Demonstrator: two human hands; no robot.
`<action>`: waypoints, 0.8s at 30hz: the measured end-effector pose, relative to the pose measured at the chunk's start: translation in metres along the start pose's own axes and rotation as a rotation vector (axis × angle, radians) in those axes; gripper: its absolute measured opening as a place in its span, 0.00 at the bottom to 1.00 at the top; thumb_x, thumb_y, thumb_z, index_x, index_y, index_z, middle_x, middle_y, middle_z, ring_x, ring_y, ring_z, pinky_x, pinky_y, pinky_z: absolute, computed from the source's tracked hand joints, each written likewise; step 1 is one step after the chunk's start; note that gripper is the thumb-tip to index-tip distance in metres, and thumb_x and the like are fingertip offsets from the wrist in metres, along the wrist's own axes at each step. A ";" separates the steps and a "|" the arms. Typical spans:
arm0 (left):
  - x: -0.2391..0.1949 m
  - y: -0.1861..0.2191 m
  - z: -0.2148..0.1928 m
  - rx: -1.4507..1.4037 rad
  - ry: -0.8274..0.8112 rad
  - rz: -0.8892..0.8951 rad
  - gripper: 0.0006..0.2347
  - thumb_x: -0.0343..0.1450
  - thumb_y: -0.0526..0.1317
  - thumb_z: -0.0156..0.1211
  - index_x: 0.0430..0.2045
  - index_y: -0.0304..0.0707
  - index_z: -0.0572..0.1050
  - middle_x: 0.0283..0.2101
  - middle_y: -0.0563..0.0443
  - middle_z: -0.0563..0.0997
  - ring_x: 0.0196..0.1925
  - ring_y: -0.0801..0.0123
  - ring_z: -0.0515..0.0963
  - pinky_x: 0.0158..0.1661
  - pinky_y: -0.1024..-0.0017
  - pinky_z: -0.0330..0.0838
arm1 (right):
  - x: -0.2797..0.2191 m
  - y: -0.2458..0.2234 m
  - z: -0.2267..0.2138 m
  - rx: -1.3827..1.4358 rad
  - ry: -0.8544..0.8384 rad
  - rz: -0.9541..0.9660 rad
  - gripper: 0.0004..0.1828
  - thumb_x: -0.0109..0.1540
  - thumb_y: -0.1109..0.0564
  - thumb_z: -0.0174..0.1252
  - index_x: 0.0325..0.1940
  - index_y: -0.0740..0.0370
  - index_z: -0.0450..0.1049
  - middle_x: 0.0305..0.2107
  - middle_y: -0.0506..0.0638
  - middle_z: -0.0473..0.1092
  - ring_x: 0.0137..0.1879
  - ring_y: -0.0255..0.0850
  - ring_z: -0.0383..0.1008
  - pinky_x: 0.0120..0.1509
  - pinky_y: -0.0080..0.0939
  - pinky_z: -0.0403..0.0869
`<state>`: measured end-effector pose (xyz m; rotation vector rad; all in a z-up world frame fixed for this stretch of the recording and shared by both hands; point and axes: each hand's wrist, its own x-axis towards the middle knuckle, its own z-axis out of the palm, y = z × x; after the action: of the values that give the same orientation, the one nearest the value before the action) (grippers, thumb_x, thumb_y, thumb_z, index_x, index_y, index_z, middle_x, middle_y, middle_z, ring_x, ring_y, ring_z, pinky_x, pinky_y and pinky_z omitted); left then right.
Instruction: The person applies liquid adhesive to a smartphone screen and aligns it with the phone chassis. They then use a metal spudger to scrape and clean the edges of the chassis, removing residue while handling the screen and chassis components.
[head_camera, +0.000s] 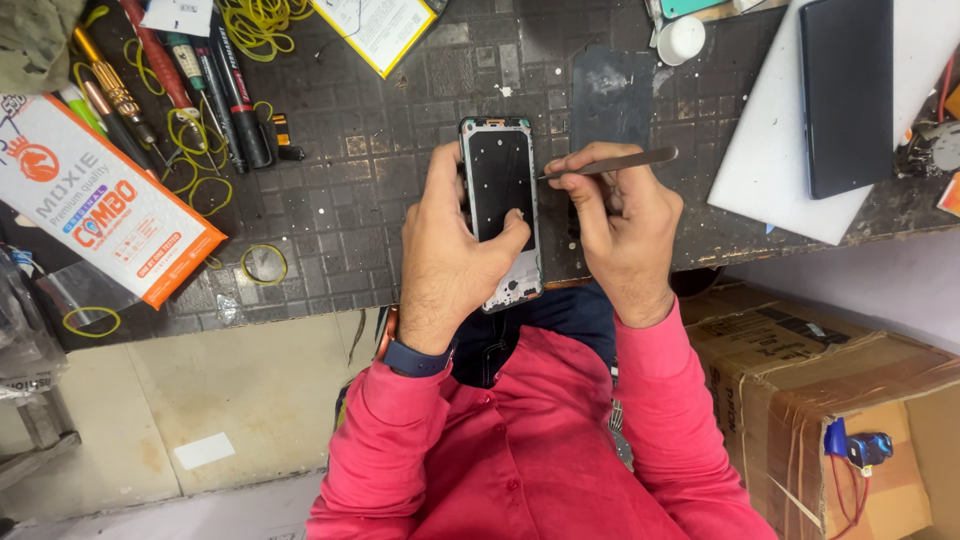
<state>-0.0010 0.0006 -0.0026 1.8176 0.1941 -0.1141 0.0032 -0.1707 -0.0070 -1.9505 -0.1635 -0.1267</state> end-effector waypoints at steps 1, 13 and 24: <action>0.000 0.000 0.000 0.004 0.001 0.001 0.23 0.63 0.35 0.66 0.53 0.40 0.68 0.36 0.46 0.85 0.38 0.60 0.89 0.38 0.66 0.80 | -0.001 0.002 0.000 0.015 0.002 0.001 0.06 0.71 0.71 0.56 0.51 0.72 0.68 0.44 0.59 0.78 0.52 0.41 0.82 0.58 0.36 0.81; 0.000 -0.004 0.001 0.039 0.011 -0.036 0.23 0.62 0.35 0.67 0.52 0.40 0.68 0.33 0.44 0.84 0.35 0.57 0.88 0.35 0.65 0.78 | -0.001 0.003 0.000 -0.029 0.014 -0.013 0.05 0.70 0.71 0.57 0.50 0.71 0.69 0.43 0.57 0.78 0.51 0.40 0.82 0.54 0.35 0.81; 0.004 0.030 -0.009 -0.025 0.029 -0.031 0.23 0.61 0.36 0.66 0.51 0.39 0.70 0.37 0.40 0.86 0.42 0.50 0.87 0.40 0.61 0.80 | 0.019 -0.026 0.004 -0.239 0.056 -0.120 0.05 0.61 0.69 0.61 0.41 0.68 0.76 0.37 0.54 0.78 0.39 0.42 0.82 0.41 0.36 0.77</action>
<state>0.0082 0.0024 0.0276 1.7927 0.2436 -0.1065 0.0176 -0.1566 0.0181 -2.1728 -0.2379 -0.2913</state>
